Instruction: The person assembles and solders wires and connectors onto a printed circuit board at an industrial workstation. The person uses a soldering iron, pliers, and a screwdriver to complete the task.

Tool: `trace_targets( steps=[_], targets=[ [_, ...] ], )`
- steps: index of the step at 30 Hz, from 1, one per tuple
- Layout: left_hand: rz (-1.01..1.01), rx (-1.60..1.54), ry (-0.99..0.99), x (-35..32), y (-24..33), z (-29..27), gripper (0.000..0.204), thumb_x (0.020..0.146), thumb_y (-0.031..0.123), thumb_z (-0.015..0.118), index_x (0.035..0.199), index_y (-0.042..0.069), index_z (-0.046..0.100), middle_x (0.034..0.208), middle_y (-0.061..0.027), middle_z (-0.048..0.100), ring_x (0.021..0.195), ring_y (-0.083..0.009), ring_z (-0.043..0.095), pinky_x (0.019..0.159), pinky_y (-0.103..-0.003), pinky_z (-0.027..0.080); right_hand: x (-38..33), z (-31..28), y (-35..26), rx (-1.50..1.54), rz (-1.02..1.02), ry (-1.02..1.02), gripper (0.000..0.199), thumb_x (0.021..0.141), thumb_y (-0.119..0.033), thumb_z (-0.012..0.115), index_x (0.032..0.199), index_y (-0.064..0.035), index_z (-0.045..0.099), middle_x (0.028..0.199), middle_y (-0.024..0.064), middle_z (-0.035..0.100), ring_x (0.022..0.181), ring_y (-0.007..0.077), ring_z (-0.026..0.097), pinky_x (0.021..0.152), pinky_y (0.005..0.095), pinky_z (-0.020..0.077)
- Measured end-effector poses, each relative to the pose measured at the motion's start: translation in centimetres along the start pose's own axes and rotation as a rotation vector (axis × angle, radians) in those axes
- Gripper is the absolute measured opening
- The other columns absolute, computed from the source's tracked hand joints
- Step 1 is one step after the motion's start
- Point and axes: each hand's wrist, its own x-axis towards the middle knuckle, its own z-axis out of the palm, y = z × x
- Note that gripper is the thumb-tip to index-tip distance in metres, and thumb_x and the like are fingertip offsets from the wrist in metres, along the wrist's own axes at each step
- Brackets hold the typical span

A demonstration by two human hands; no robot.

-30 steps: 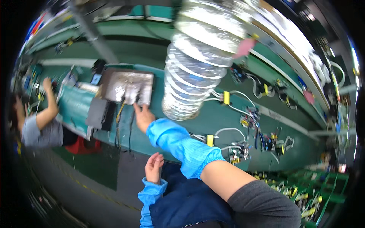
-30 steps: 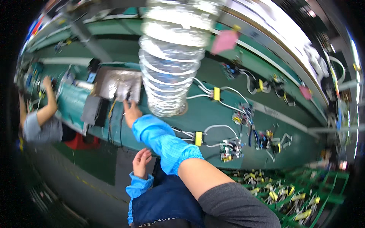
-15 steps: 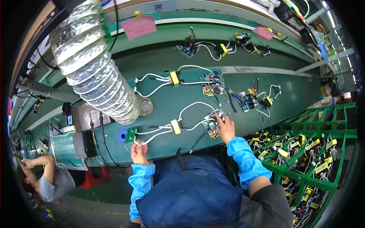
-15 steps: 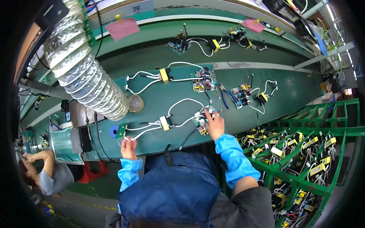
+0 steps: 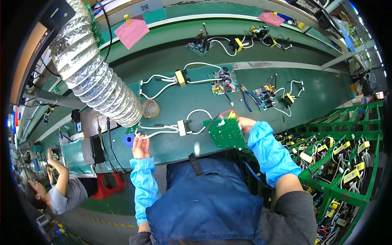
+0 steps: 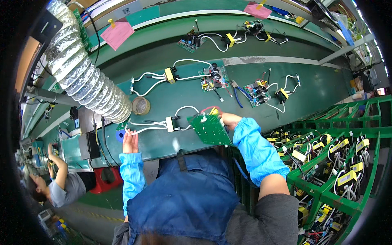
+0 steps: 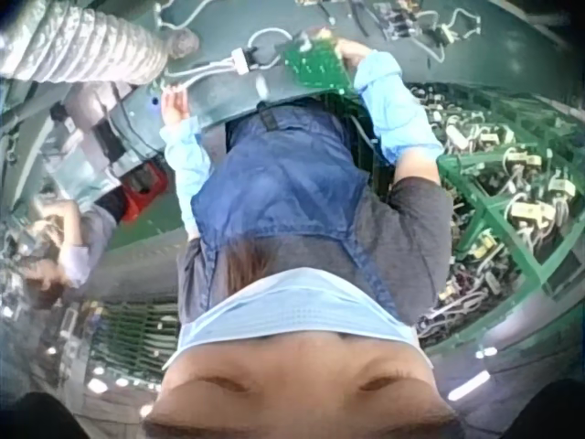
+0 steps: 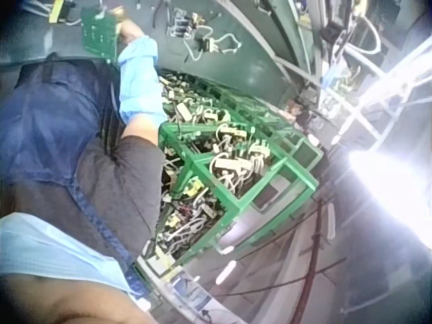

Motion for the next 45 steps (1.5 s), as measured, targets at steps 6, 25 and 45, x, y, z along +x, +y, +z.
trace_targets(
  steps=[6,25,45],
  targets=[
    [0.061,-0.152,0.017,-2.6,-0.4,1.4,0.031,0.085,0.005,0.052,0.115,0.000,0.046,0.104,-0.0092,0.055,0.103,-0.0245,0.053,0.093,-0.036,0.044,-0.2,5.4,1.8,0.656,-0.239,-0.192,0.040,0.092,-0.033,0.036,0.125,-0.0105,0.044,0.113,0.0086,0.055,0.097,0.0208,0.057,0.081,0.0361,0.0489],
    [0.184,-0.311,-0.086,-8.9,3.3,1.5,0.031,0.087,0.005,0.050,0.117,0.001,0.044,0.098,-0.0078,0.056,0.101,-0.0212,0.054,0.089,-0.030,0.047,-3.5,7.8,0.6,0.634,-0.322,-0.386,0.058,0.090,-0.047,0.029,0.132,-0.0075,0.031,0.132,0.0137,0.037,0.117,0.0270,0.043,0.096,0.0422,0.0385],
    [0.611,0.310,-0.020,-16.1,9.2,6.7,0.022,0.087,0.006,0.051,0.107,-0.002,0.051,0.090,-0.0065,0.058,0.082,-0.0154,0.059,0.069,-0.024,0.049,5.7,6.8,4.0,-1.556,-0.653,0.621,0.046,0.076,-0.007,0.049,0.120,-0.0162,0.049,0.087,0.0164,0.055,0.071,0.0326,0.059,0.061,0.0431,0.0482]
  ],
)
